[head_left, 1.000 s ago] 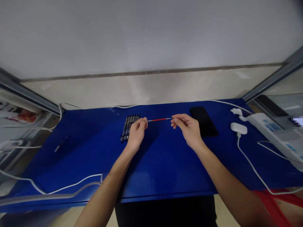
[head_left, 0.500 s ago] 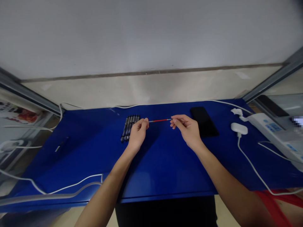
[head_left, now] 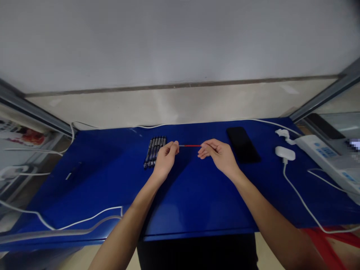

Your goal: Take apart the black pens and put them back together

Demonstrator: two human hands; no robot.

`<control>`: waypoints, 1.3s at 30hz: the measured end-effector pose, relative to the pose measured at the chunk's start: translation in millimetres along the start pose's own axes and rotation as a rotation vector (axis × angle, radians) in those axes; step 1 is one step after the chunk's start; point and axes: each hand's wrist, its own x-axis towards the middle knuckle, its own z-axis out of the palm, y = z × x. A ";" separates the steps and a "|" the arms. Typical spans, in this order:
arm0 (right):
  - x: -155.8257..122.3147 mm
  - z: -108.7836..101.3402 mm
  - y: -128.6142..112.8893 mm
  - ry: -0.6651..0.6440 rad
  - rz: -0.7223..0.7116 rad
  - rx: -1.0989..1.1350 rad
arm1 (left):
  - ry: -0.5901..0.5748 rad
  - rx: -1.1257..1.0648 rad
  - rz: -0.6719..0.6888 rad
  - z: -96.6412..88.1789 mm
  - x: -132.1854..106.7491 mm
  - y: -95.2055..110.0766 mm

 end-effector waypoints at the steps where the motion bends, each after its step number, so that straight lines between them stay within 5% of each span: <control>1: -0.3 -0.3 -0.9 -0.008 0.005 -0.047 | -0.003 0.004 -0.002 -0.2 -0.1 0.4; 5: -1.8 -1.5 -6.2 -0.020 -0.021 -0.227 | -0.020 0.012 -0.013 -0.3 -0.5 1.2; 13: -0.2 -0.4 -1.7 0.017 -0.050 -0.065 | -0.020 0.032 -0.022 -0.1 0.9 -0.2; 25: -2.2 -2.3 -9.6 -0.032 -0.051 -0.234 | -0.039 0.052 -0.003 -1.6 0.7 -3.1; 29: -1.8 -3.6 -8.4 0.001 -0.084 -0.175 | 0.000 0.327 0.054 -2.0 -2.7 0.8; 33: -4.0 -1.7 -6.8 -0.051 -0.092 -0.224 | 0.003 0.706 0.294 4.0 -10.3 5.4; 39: -6.9 5.5 -1.7 -0.191 -0.087 -0.278 | -0.113 0.818 0.355 12.5 -13.9 1.9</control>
